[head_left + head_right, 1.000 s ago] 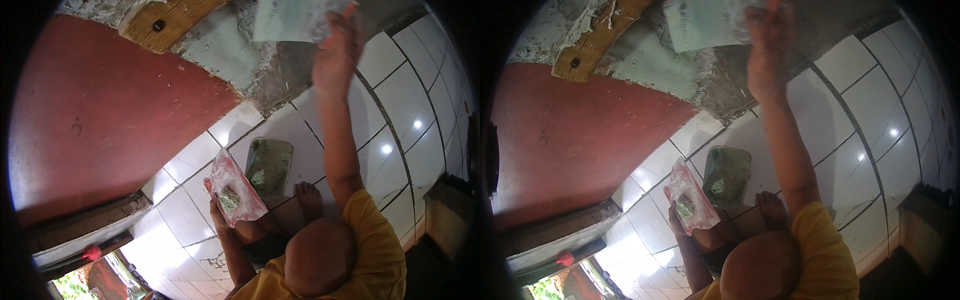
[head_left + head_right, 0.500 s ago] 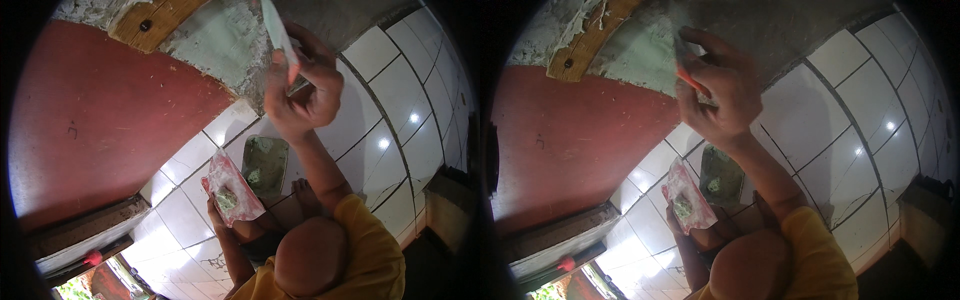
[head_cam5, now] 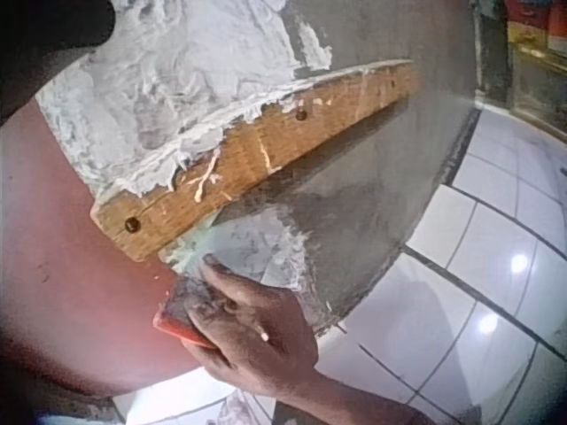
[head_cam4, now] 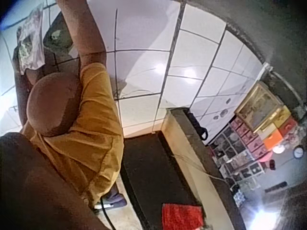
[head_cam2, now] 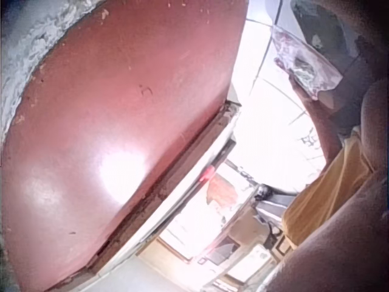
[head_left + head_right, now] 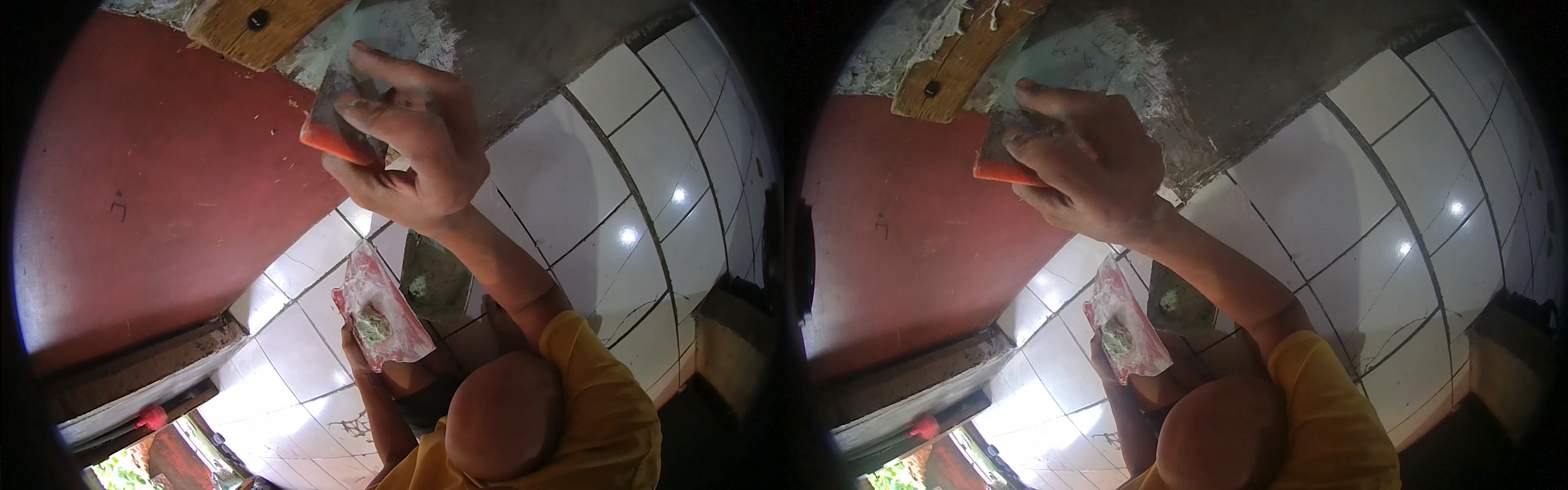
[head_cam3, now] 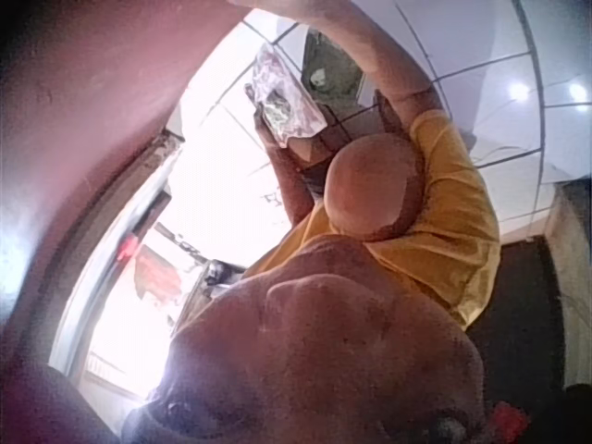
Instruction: The person scoops green plaster from a container onto a hawk and applies it to a damaged wall section using a trowel. The person repeatedly smooths the plaster over the rough surface near the floor level.
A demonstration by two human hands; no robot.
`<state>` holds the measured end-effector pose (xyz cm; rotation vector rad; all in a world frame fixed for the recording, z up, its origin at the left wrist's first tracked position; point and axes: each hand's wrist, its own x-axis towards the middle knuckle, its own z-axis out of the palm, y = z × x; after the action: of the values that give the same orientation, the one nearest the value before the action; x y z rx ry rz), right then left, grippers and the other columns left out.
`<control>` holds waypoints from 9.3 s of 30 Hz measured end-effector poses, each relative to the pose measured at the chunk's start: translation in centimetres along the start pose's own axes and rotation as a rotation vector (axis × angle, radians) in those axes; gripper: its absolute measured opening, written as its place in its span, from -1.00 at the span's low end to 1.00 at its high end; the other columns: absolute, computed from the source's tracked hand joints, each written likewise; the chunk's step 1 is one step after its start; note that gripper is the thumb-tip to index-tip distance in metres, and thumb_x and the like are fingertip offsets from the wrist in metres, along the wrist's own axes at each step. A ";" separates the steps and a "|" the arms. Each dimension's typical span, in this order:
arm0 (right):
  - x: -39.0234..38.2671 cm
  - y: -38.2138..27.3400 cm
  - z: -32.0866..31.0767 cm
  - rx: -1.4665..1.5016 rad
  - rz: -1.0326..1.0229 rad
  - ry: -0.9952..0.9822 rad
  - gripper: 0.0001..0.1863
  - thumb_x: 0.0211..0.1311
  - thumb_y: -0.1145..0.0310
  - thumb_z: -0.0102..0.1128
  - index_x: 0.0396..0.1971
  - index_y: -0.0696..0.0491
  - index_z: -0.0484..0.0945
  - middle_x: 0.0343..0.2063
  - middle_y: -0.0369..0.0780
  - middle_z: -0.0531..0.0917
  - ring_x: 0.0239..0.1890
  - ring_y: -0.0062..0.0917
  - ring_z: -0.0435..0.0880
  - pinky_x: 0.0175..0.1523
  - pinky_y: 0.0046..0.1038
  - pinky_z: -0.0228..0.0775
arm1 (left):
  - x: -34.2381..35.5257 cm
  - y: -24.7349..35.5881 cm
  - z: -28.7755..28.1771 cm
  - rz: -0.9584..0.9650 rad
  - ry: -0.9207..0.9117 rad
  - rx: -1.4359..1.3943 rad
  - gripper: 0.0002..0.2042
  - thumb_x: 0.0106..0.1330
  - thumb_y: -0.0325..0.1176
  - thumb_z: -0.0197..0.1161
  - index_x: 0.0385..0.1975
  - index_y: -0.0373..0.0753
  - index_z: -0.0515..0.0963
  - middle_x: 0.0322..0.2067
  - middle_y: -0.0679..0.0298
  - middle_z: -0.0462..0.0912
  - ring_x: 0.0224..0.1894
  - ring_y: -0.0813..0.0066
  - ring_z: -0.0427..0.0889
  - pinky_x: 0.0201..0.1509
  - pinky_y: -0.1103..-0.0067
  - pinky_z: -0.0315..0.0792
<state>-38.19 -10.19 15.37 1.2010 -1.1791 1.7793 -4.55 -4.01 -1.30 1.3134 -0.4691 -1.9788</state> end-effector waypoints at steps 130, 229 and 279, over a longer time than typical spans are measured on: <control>-4.7 -1.4 -1.5 -0.127 0.290 -0.122 -0.64 -0.38 0.55 0.46 -0.48 0.09 0.49 -0.16 -0.02 0.55 -0.40 -0.45 0.63 -0.43 -0.57 0.48 | 0.5 -0.1 0.6 0.005 0.017 0.037 -0.52 0.24 -0.11 0.01 -0.01 -0.41 0.40 -0.17 0.07 0.58 -0.19 0.26 0.59 -0.08 0.43 0.49; 9.1 1.2 -9.6 -0.155 -0.142 -0.412 -0.74 0.01 0.67 0.07 -0.24 0.18 0.52 -0.39 -0.28 0.61 -0.38 -0.54 0.57 -0.35 -0.52 0.41 | 0.0 0.4 -0.8 -0.009 -0.107 -0.045 -0.52 0.29 -0.12 -0.03 0.06 -0.38 0.33 -0.10 0.06 0.53 -0.09 0.22 0.56 0.01 0.36 0.46; 10.0 4.8 -9.3 -0.169 -0.216 -0.813 -0.85 0.00 0.48 0.11 -0.37 0.02 0.53 -0.42 -0.26 0.53 -0.44 -0.48 0.50 -0.35 -0.47 0.29 | -0.1 0.3 -0.5 0.012 -0.066 0.012 -0.55 0.29 -0.11 -0.05 -0.01 -0.38 0.39 -0.15 0.10 0.57 -0.15 0.26 0.58 -0.03 0.42 0.46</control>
<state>-48.87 -2.79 21.75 1.9391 -1.5147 1.0043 -3.91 -4.11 -1.23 1.2523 -0.5197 -2.0176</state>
